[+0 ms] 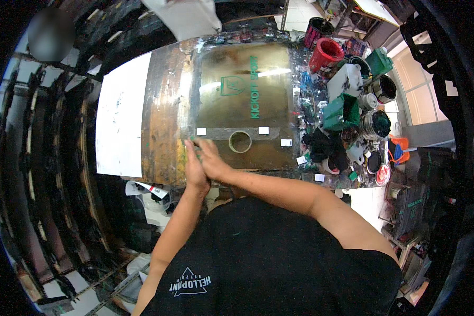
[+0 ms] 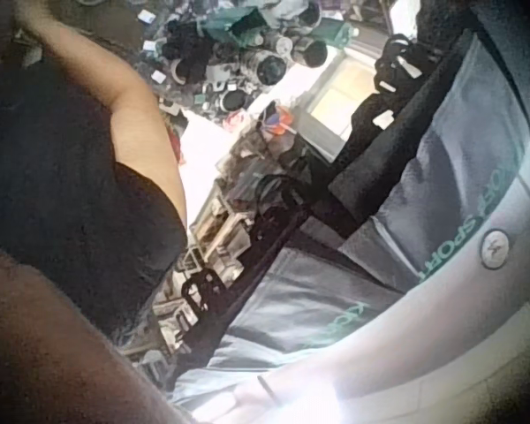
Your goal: The person uses a squeegee to spread green ink across a silk screen frame, applies downward pressure to transfer the ink, and then lifts the frame from the printing table.
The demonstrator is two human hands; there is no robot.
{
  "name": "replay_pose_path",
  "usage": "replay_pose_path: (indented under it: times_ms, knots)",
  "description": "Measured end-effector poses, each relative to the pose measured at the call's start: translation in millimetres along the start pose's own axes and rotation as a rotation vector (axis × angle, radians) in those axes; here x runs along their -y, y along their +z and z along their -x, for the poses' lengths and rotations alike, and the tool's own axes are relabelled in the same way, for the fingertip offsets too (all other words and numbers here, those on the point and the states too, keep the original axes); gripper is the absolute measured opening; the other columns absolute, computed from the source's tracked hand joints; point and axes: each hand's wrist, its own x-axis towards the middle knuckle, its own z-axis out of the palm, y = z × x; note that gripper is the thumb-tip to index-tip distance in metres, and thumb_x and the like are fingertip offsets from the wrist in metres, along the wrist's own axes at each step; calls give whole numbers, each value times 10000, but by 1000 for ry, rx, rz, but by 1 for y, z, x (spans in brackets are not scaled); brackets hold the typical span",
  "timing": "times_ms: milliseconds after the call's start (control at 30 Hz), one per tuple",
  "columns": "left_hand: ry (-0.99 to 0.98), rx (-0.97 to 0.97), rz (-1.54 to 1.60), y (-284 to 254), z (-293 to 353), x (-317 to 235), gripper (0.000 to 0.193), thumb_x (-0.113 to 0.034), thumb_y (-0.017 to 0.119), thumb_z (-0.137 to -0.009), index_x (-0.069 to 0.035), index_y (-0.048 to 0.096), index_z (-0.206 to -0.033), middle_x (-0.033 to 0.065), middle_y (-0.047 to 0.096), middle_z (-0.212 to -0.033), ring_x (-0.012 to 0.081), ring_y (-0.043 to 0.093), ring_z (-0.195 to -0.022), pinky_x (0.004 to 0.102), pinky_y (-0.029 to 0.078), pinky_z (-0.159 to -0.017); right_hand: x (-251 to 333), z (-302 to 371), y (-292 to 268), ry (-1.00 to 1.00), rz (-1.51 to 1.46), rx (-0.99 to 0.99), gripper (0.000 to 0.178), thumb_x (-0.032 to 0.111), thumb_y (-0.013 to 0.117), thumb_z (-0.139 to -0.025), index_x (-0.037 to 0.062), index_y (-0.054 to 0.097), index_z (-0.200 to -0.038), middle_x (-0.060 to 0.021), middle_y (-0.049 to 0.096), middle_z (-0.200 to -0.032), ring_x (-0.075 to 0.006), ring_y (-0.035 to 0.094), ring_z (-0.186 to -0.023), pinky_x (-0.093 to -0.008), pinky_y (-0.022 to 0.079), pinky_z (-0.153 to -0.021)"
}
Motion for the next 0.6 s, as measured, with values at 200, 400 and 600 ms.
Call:
replay_pose_path:
  times_ms: [200, 400, 600]
  knots:
    - [66, 32, 316, -100, -64, 26, 707, -590, 321, -1000, -79, 294, -1489, 157, 379, -1454, 292, 354, -1337, 442, 305, -1093, 17, 3, 61, -42, 8, 237, 489, 237, 445, -977, 97, 417, -1444, -222, 396, -1467, -399, 324, -1378, -504, 210, -1152]
    - [-97, 740, 613, -116, -9, -1, 730, -562, 293, -983, -72, 220, -1520, 143, 257, -1571, 358, 311, -1407, 481, 239, -1173, 44, -1, 60, -463, 156, 529, 519, 310, 461, -971, 91, 432, -1440, -202, 430, -1460, -403, 334, -1383, -530, 169, -1170]
    - [-165, 420, 582, -154, 16, -75, 673, -493, 245, -1035, 12, 270, -1479, 171, 372, -1507, 269, 446, -1301, 389, 328, -1117, 35, -29, 63, -287, 648, 488, 612, 463, 510, -931, 62, 463, -1390, -202, 448, -1437, -391, 325, -1391, -589, 107, -1149]
